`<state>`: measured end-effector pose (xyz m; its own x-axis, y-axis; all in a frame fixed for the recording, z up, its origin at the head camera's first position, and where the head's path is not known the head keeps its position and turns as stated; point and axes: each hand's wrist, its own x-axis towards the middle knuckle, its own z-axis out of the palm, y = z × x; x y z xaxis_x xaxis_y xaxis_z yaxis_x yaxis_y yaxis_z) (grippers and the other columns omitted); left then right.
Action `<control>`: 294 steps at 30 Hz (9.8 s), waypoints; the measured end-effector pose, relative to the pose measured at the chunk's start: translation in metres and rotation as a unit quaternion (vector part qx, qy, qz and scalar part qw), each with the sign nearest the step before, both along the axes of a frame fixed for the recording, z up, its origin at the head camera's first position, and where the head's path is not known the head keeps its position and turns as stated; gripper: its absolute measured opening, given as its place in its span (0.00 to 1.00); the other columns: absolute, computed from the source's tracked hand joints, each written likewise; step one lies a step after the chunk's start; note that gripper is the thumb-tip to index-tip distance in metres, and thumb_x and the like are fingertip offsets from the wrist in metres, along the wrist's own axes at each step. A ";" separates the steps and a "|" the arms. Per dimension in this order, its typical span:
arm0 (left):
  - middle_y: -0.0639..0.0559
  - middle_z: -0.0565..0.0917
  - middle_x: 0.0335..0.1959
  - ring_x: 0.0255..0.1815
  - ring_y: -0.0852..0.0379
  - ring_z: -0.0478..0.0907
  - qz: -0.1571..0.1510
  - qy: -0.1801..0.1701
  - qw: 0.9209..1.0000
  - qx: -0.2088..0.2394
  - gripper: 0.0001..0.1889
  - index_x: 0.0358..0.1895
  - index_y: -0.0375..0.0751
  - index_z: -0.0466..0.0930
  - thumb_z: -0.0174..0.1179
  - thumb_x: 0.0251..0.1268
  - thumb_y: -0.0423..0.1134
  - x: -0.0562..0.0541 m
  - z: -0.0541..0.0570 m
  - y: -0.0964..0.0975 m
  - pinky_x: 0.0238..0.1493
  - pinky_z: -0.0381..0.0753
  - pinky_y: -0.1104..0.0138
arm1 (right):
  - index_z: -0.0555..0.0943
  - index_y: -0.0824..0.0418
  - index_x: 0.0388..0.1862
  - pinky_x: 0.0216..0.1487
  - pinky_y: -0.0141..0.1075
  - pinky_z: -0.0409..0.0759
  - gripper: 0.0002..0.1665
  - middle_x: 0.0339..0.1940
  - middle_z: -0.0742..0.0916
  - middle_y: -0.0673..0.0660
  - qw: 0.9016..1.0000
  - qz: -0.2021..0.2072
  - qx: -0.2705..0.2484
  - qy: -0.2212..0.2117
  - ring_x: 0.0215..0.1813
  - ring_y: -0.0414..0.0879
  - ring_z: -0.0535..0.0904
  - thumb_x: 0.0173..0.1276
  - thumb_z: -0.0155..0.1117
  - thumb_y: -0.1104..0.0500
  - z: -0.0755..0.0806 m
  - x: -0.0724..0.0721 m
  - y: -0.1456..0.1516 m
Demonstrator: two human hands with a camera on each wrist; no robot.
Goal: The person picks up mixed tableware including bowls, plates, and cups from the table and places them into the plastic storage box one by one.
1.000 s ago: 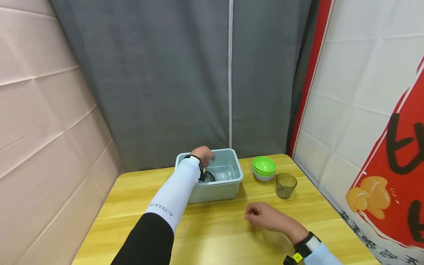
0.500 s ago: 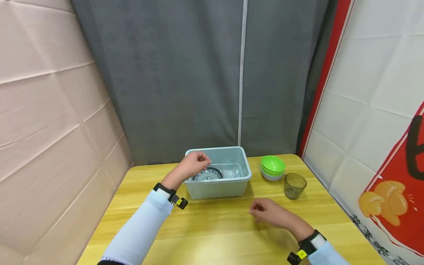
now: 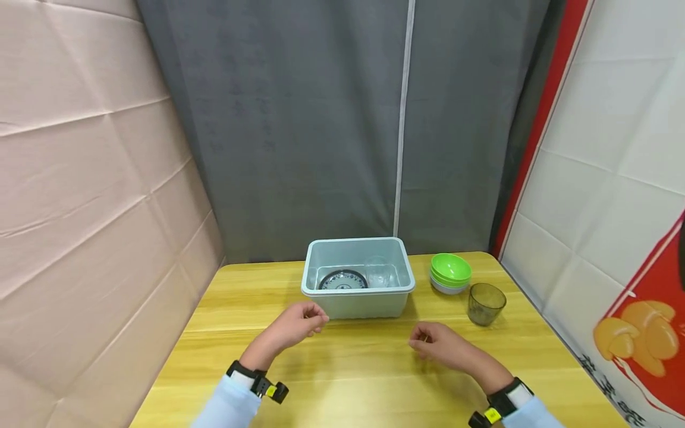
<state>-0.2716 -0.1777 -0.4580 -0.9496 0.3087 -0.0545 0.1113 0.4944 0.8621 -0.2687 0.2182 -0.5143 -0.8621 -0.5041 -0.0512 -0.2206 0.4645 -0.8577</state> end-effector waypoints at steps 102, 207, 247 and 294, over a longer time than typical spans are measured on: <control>0.37 0.86 0.50 0.48 0.46 0.86 -0.001 -0.076 0.994 0.081 0.13 0.56 0.28 0.82 0.61 0.86 0.39 0.022 -0.048 0.000 0.56 0.90 0.51 | 0.87 0.73 0.47 0.31 0.41 0.90 0.10 0.38 0.89 0.61 0.968 -0.214 0.097 0.084 0.29 0.47 0.87 0.77 0.66 0.65 0.041 -0.038 0.088; 0.44 0.89 0.46 0.36 0.50 0.90 -0.010 0.105 0.991 -0.081 0.09 0.53 0.39 0.91 0.63 0.79 0.35 -0.065 0.129 0.065 0.42 0.92 0.58 | 0.87 0.56 0.42 0.40 0.43 0.83 0.13 0.37 0.87 0.49 0.964 -0.185 0.159 0.106 0.39 0.44 0.81 0.81 0.72 0.48 0.000 0.011 -0.029; 0.46 0.89 0.25 0.21 0.51 0.89 0.159 0.026 0.979 -0.123 0.09 0.31 0.40 0.87 0.70 0.65 0.41 -0.313 -0.031 0.118 0.25 0.87 0.59 | 0.84 0.54 0.37 0.30 0.40 0.77 0.13 0.29 0.83 0.50 0.969 -0.218 0.099 0.061 0.29 0.45 0.78 0.82 0.71 0.49 -0.007 0.018 -0.032; 0.45 0.84 0.22 0.18 0.52 0.87 0.122 0.006 0.976 -0.178 0.14 0.21 0.39 0.81 0.59 0.68 0.32 -0.283 -0.034 0.118 0.18 0.83 0.62 | 0.84 0.54 0.36 0.30 0.40 0.78 0.13 0.29 0.83 0.50 0.969 -0.215 0.100 0.061 0.30 0.45 0.78 0.82 0.71 0.50 -0.010 0.015 -0.029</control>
<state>-0.5547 -0.0592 -0.4921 -0.9937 0.0366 -0.1056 -0.0384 0.7757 0.6300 -0.2536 0.1896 -0.5239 -0.9962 -0.0869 0.0054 -0.0642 0.6905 -0.7205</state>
